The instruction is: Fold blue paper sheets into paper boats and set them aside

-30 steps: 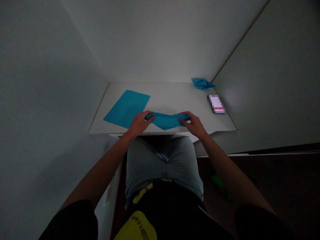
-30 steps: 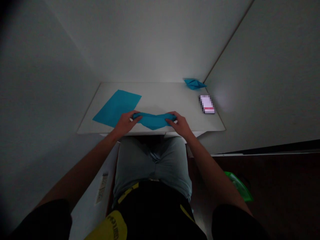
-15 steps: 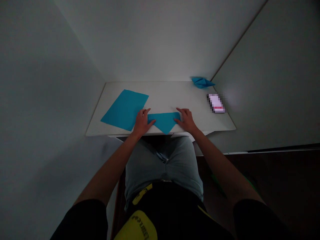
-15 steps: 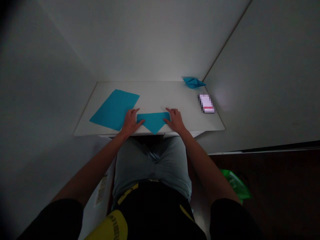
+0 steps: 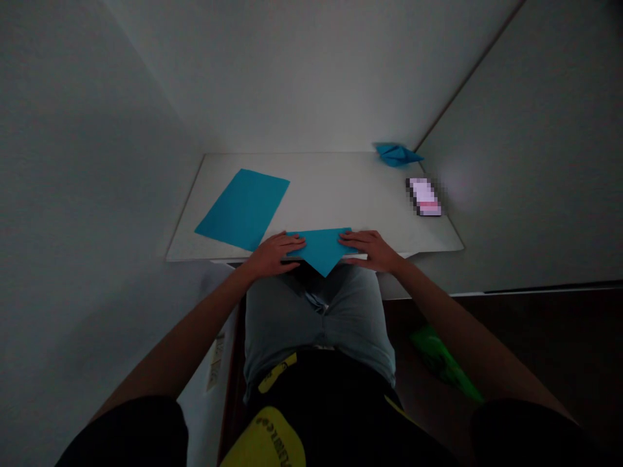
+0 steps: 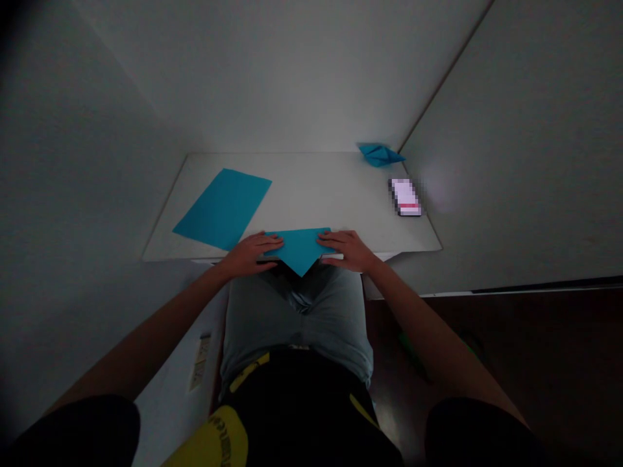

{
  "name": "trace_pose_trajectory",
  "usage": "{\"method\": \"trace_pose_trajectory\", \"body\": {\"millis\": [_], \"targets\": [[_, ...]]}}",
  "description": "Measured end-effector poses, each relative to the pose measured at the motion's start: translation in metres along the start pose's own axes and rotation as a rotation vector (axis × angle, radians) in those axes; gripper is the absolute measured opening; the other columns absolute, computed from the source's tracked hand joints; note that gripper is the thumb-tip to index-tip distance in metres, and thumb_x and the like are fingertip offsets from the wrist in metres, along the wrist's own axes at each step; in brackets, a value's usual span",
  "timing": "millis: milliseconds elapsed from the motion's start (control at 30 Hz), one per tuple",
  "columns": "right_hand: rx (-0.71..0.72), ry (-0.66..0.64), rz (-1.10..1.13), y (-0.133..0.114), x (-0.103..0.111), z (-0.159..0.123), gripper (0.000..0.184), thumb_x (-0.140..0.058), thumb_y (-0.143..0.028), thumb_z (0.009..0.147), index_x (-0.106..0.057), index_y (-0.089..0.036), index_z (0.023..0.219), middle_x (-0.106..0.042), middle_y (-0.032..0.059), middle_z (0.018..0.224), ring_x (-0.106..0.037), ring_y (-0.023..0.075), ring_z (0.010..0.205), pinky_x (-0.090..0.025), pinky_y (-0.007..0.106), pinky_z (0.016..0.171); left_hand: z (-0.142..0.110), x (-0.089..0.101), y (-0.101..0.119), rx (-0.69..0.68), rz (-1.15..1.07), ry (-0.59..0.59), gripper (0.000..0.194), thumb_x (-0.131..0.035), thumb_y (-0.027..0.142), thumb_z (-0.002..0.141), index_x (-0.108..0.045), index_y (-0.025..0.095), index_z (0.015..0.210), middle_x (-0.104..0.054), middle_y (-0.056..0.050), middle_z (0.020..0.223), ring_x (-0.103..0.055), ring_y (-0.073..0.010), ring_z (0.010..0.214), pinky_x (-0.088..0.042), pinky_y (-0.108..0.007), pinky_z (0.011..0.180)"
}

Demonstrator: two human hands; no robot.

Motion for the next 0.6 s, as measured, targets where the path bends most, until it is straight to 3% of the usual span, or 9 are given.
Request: {"method": "trace_pose_trajectory", "body": {"millis": [167,300,433,500,600], "targets": [[0.031,-0.039,0.099,0.006,0.008,-0.004,0.043,-0.059,-0.040,0.109,-0.064,-0.041,0.152,-0.066,-0.0004,0.155,-0.064,0.0278,0.142,-0.047,0.052,0.115,0.004,0.007,-0.007,-0.044,-0.103,-0.108,0.048,-0.061,0.029,0.105,-0.062,0.032,0.153,-0.064,-0.005,0.158,-0.058,-0.0241,0.150,-0.039,-0.054,0.129],[0.026,0.009,0.190,0.007,0.013,0.008,0.031,-0.056,-0.041,0.111,-0.077,-0.036,0.133,-0.078,0.0003,0.136,-0.071,0.0257,0.131,-0.053,0.049,0.112,0.015,0.013,-0.014,-0.032,-0.195,-0.102,0.035,-0.057,0.033,0.109,-0.071,0.032,0.141,-0.074,-0.005,0.145,-0.065,-0.0231,0.141,-0.047,-0.049,0.121],[-0.031,0.063,0.181,0.007,0.013,0.020,0.029,-0.058,-0.047,0.110,-0.080,-0.031,0.119,-0.081,0.0050,0.120,-0.075,0.0267,0.114,-0.057,0.047,0.102,0.027,0.016,-0.019,0.054,-0.191,-0.077,0.027,-0.067,0.039,0.103,-0.077,0.029,0.126,-0.080,-0.006,0.130,-0.072,-0.0256,0.125,-0.053,-0.044,0.111],[-0.076,0.066,0.133,0.011,0.011,0.026,0.032,-0.063,-0.050,0.107,-0.078,-0.029,0.125,-0.077,0.0094,0.122,-0.072,0.0289,0.111,-0.056,0.048,0.101,0.032,0.017,-0.024,0.117,-0.150,-0.057,0.032,-0.075,0.040,0.097,-0.076,0.027,0.126,-0.077,-0.008,0.131,-0.070,-0.0273,0.124,-0.053,-0.044,0.111],[-0.175,0.043,0.021,0.024,0.009,0.032,0.051,-0.074,-0.055,0.098,-0.071,-0.025,0.140,-0.068,0.0169,0.132,-0.065,0.0362,0.119,-0.055,0.054,0.102,0.038,0.019,-0.035,0.225,-0.061,-0.044,0.056,-0.086,0.044,0.086,-0.069,0.023,0.135,-0.067,-0.013,0.140,-0.061,-0.0323,0.133,-0.049,-0.048,0.116]]}}
Point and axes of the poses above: each hand's wrist, its own z-axis towards the middle knuckle, its own x-axis out of the back of the hand, y = z × x, the point moved 7 cm from there along z, towards the middle knuckle
